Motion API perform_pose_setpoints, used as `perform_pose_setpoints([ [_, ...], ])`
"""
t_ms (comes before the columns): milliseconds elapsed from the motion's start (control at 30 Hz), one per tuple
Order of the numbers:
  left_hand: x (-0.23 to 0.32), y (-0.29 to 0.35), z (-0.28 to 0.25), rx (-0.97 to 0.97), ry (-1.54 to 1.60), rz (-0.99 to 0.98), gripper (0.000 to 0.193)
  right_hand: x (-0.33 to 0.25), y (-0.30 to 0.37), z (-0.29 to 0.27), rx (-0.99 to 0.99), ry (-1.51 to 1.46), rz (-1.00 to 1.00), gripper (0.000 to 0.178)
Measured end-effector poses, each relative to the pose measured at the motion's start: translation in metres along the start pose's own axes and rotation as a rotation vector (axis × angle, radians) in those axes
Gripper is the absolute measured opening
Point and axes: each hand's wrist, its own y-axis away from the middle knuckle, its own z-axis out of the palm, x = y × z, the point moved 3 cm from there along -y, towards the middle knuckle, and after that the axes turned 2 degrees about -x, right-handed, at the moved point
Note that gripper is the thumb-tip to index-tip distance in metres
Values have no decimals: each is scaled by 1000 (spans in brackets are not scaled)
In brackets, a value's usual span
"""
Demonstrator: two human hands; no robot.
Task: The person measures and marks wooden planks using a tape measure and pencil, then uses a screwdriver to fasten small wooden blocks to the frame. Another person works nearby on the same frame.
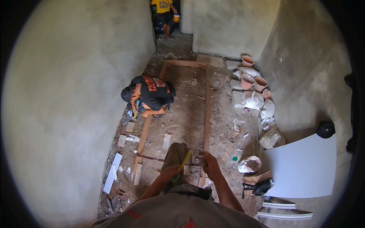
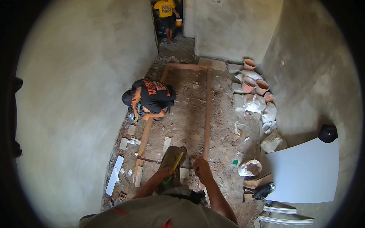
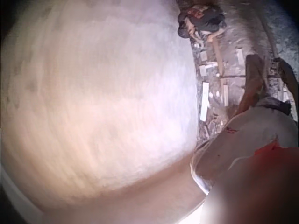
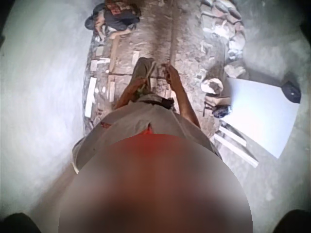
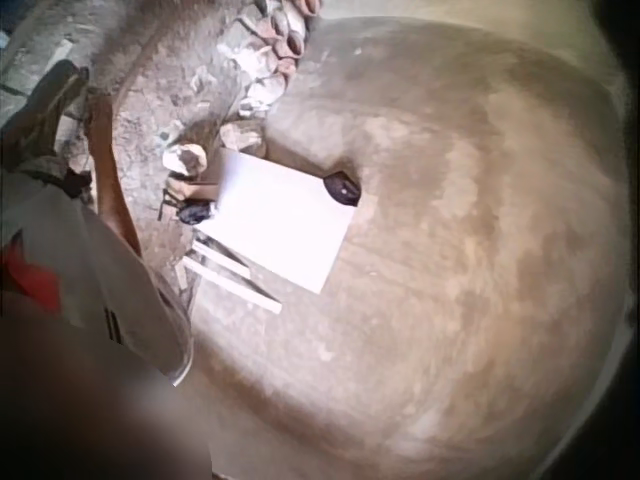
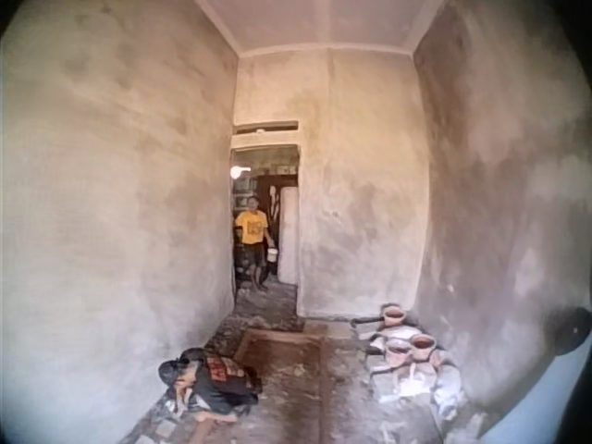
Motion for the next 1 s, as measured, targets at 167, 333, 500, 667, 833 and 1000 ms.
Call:
perform_pose_setpoints([
  [167, 52, -92, -16, -50, -297, -16, 34, -4, -85, -9, 54, 321, -67, 17],
  [333, 86, -215, -83, -121, -264, -152, 36, -177, -230, -132, 261, 883, -626, 15],
  [500, 150, -247, -197, -305, -329, -663, 46, -555, -246, -330, 918, 134, -1246, 47],
  [667, 266, -250, -202, -250, -109, -347, 33, -667, -308, -350, 849, -102, -1100, 30],
  [833, 319, -279, -201, -193, -175, -253, 31, -705, -380, -319, 823, -151, -1193, 29],
  [1000, 306, -304, -194, -45, -143, -255, 31, -752, -466, -322, 734, -195, -1100, 24],
])
